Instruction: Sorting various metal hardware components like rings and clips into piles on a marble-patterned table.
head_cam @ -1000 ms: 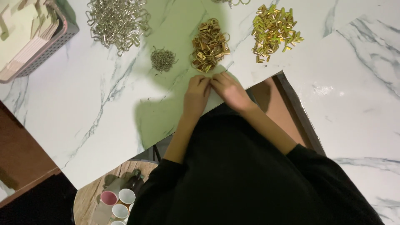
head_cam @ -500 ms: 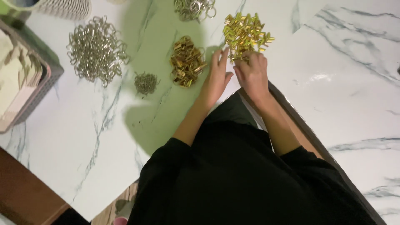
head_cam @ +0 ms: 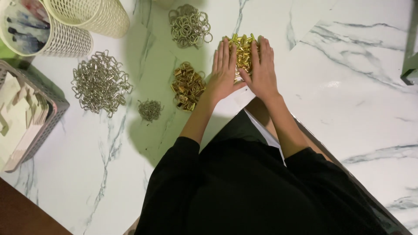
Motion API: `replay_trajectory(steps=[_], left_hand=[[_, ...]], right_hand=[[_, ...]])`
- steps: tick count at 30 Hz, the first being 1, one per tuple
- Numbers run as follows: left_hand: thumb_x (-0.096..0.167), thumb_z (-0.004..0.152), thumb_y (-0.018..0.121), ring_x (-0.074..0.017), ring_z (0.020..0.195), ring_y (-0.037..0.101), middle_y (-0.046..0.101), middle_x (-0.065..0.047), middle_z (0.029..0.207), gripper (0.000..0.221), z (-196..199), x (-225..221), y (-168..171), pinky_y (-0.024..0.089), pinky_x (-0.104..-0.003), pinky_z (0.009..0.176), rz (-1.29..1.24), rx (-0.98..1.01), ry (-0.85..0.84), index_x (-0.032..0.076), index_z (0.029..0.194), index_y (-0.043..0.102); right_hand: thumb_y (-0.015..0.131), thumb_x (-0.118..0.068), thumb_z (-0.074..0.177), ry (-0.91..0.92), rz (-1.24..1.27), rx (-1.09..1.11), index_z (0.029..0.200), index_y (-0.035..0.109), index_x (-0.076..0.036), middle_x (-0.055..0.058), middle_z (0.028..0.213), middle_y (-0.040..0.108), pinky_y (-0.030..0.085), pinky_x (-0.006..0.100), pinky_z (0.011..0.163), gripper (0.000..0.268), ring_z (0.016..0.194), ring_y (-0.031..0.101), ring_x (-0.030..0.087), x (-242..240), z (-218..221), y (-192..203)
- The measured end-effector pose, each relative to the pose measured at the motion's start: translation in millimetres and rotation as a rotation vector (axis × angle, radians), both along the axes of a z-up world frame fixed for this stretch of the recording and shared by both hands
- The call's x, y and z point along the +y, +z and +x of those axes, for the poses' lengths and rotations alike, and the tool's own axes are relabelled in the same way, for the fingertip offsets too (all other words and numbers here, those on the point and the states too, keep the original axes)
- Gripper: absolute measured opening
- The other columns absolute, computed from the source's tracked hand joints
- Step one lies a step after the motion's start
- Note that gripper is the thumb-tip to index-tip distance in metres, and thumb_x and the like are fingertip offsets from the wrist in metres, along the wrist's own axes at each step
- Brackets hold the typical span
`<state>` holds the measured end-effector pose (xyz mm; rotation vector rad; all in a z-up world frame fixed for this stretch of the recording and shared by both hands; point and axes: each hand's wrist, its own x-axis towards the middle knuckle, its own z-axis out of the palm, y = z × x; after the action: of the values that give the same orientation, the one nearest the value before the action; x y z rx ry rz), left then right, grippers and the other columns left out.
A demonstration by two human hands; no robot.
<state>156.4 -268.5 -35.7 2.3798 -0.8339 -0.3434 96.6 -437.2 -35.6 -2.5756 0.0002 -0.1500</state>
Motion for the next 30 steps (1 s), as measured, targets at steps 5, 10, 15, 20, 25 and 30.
replay_trajectory(steps=[5, 10, 15, 20, 25, 30], left_hand=[[0.050, 0.083, 0.082, -0.0447, 0.156, -0.004, -0.006, -0.032, 0.166, 0.124, 9.3, -11.6, -16.9, 0.003, -0.056, 0.128, 0.058, -0.087, -0.077, -0.008, 0.159, 0.003], [0.053, 0.088, 0.077, -0.0444, 0.157, 0.001, 0.000, -0.032, 0.166, 0.116, 17.9, -21.5, -19.6, 0.007, -0.054, 0.129, 0.051, -0.182, -0.112, -0.010, 0.159, 0.011], [0.048, 0.088, 0.078, -0.0442, 0.157, 0.008, 0.007, -0.031, 0.167, 0.110, 28.7, -30.0, -14.9, 0.011, -0.052, 0.131, 0.044, -0.224, -0.156, -0.009, 0.159, 0.017], [0.057, 0.082, 0.079, -0.0458, 0.156, 0.002, 0.002, -0.032, 0.165, 0.117, 33.4, -34.4, 10.2, 0.007, -0.058, 0.128, 0.155, -0.220, -0.134, -0.003, 0.160, 0.015], [0.065, 0.077, 0.078, -0.0502, 0.154, -0.003, -0.002, -0.039, 0.161, 0.126, 40.4, -41.1, -14.8, 0.003, -0.061, 0.126, 0.209, -0.183, -0.067, 0.001, 0.161, 0.010], [0.062, 0.081, 0.075, -0.0448, 0.158, 0.004, 0.005, -0.033, 0.167, 0.122, 41.8, -44.4, -21.1, 0.005, -0.059, 0.130, 0.108, -0.242, -0.151, 0.002, 0.165, 0.010]], right_hand=[[0.067, -0.037, 0.105, 0.026, 0.002, -0.032, 0.162, 0.028, 0.007, 0.028, 0.168, 0.024, 0.018, 0.056, 0.131, 0.081, 0.158, 0.021, 0.046, -12.5, 13.2, 3.3], [0.064, -0.031, 0.106, 0.028, 0.025, -0.048, 0.160, 0.031, 0.009, 0.028, 0.167, 0.030, 0.019, 0.053, 0.131, 0.075, 0.157, 0.026, 0.044, -19.7, 21.9, 8.9], [0.061, -0.026, 0.104, -0.006, 0.078, -0.045, 0.158, 0.035, 0.006, 0.026, 0.166, 0.034, 0.022, 0.050, 0.131, 0.068, 0.156, 0.028, 0.043, -21.6, 23.2, 13.3], [0.061, -0.027, 0.106, -0.067, -0.009, -0.102, 0.159, 0.037, 0.004, 0.024, 0.165, 0.033, 0.023, 0.051, 0.129, 0.066, 0.155, 0.029, 0.042, -20.1, 22.0, 8.9], [0.059, -0.028, 0.107, -0.119, 0.051, -0.094, 0.158, 0.036, 0.005, 0.026, 0.165, 0.031, 0.028, 0.048, 0.126, 0.065, 0.153, 0.030, 0.043, -20.1, 22.1, 13.5], [0.058, -0.029, 0.105, -0.103, 0.130, -0.086, 0.157, 0.037, 0.003, 0.027, 0.164, 0.031, 0.031, 0.047, 0.125, 0.065, 0.152, 0.031, 0.044, -19.2, 20.8, 13.8]])
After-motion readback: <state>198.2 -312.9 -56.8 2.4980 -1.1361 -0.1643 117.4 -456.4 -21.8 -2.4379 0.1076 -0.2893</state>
